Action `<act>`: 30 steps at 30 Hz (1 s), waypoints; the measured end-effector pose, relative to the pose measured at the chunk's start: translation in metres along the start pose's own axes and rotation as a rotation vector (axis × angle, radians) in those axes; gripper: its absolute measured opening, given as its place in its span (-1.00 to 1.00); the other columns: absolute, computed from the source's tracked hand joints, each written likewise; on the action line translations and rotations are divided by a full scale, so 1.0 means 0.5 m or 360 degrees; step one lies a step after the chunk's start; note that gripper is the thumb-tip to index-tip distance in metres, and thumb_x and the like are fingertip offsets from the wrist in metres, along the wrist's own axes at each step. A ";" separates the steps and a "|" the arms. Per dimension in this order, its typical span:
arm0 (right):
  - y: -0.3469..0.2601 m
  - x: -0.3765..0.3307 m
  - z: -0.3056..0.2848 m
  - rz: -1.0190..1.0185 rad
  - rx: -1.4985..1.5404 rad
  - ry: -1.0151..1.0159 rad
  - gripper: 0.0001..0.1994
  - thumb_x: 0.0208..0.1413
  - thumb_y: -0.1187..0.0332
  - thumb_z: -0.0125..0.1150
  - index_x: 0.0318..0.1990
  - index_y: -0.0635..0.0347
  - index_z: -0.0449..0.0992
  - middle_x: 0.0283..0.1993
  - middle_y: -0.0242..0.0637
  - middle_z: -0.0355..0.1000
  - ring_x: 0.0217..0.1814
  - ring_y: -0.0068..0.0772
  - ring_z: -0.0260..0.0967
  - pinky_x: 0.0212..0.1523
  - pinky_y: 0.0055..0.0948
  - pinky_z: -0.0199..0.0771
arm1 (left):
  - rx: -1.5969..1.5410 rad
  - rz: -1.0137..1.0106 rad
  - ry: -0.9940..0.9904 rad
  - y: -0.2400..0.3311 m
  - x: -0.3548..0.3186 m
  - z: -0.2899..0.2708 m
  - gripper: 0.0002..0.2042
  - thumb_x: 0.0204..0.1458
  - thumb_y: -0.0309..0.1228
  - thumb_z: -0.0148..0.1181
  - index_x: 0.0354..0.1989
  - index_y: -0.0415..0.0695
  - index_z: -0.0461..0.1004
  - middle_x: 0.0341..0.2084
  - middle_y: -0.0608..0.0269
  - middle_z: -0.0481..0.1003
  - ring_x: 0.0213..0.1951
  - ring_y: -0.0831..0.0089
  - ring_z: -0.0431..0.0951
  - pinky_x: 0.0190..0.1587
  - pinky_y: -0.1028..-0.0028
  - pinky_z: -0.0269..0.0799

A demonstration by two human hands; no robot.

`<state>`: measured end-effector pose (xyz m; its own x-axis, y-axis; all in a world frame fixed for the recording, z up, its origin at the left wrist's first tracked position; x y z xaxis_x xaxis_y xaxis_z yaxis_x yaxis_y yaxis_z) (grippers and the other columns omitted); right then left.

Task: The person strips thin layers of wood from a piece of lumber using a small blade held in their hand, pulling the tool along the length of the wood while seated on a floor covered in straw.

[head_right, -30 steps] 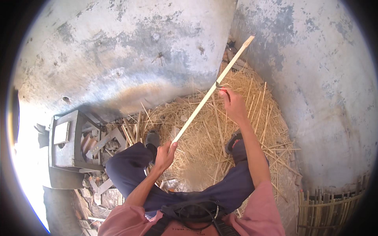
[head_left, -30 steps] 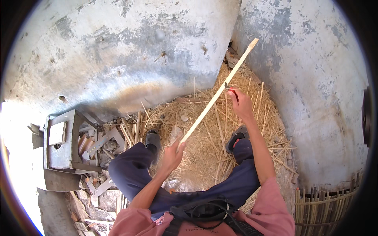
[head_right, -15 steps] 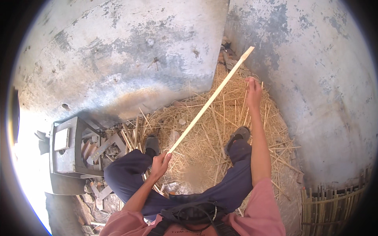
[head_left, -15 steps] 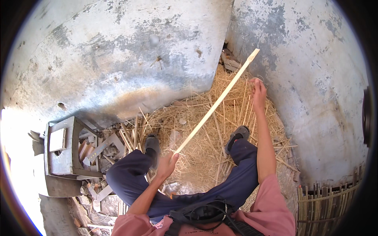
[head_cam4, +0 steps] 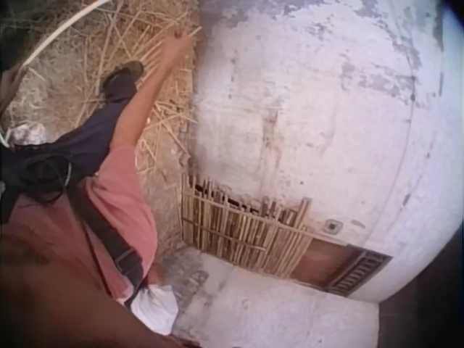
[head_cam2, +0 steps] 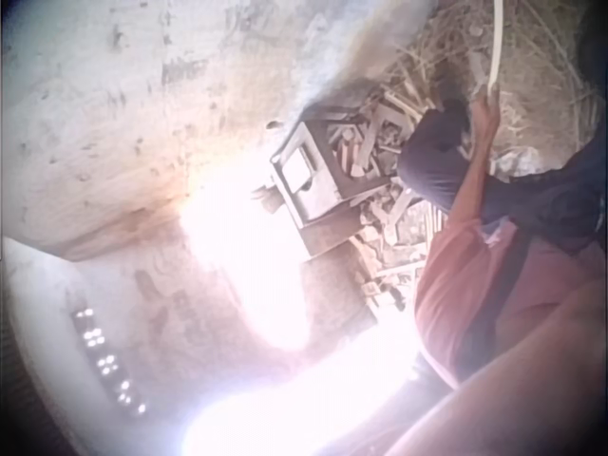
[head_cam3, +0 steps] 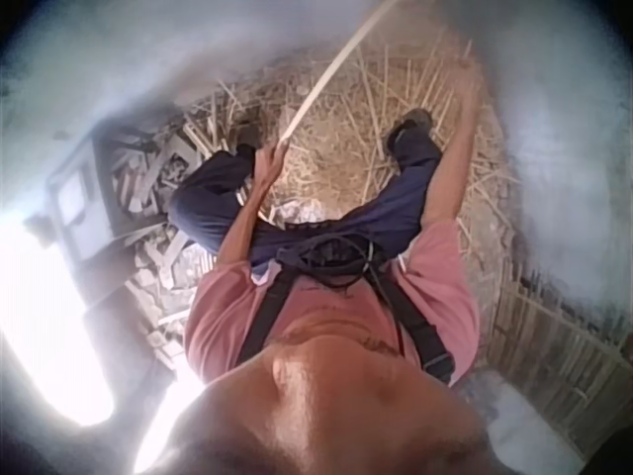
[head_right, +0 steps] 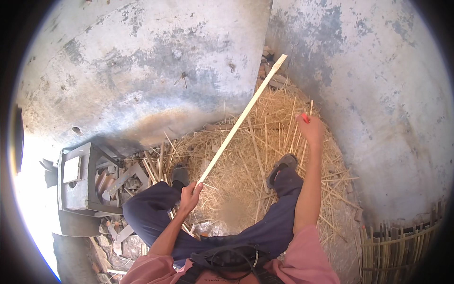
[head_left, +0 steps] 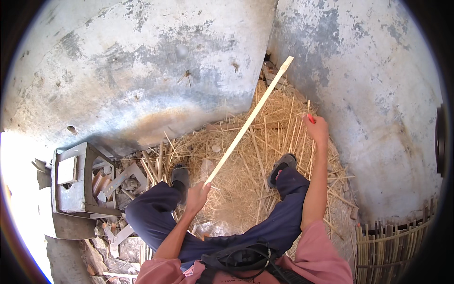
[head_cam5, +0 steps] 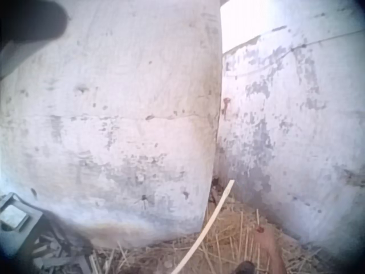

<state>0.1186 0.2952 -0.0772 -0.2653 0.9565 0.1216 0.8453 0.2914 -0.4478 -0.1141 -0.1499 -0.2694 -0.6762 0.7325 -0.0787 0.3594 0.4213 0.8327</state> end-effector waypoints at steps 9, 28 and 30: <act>-0.075 -0.002 0.090 -0.0029 0.1448 -0.0187 -0.59 0.33 0.04 0.25 0.03 0.23 0.60 -0.18 -0.30 0.62 -0.62 -0.68 0.14 -0.55 -0.54 0.18 | -0.0231 0.0050 -0.0195 -0.015 0.014 0.024 -0.60 0.36 -0.14 0.15 -0.32 -0.32 0.49 -0.53 -0.06 0.44 -0.43 0.14 0.49 -0.33 0.19 0.35; -0.176 -0.110 0.199 -0.0050 0.1507 -0.0542 -0.65 0.33 0.10 0.35 -0.05 0.26 0.63 -0.32 -0.42 0.55 -0.50 -0.65 0.20 -0.43 -0.48 0.24 | 0.0207 -0.0214 -0.1175 0.035 0.030 -0.073 -0.42 0.27 0.15 0.20 -0.17 -0.27 0.67 -0.43 0.12 0.71 -0.30 0.35 0.74 -0.12 0.36 0.60; -0.191 -0.128 0.212 -0.0117 0.1535 -0.0519 -0.65 0.31 0.12 0.37 -0.09 0.28 0.64 -0.40 -0.46 0.48 -0.47 -0.62 0.22 -0.37 -0.44 0.27 | 0.0305 -0.0247 -0.1281 0.032 0.028 -0.090 -0.35 0.18 0.22 0.25 -0.08 -0.27 0.65 -0.35 0.05 0.71 -0.21 0.28 0.73 -0.07 0.33 0.59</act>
<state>0.0055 0.2045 -0.1362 -0.5364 0.8439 -0.0050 0.1264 0.0745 -0.9892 -0.1469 -0.1569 -0.2327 -0.0881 0.7859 -0.6120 0.4520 0.5791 0.6785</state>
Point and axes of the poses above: each hand's wrist, its own x-axis towards the middle knuckle, its own z-axis out of the palm, y = z × x, the point moved 3 cm from there along x, towards the middle knuckle
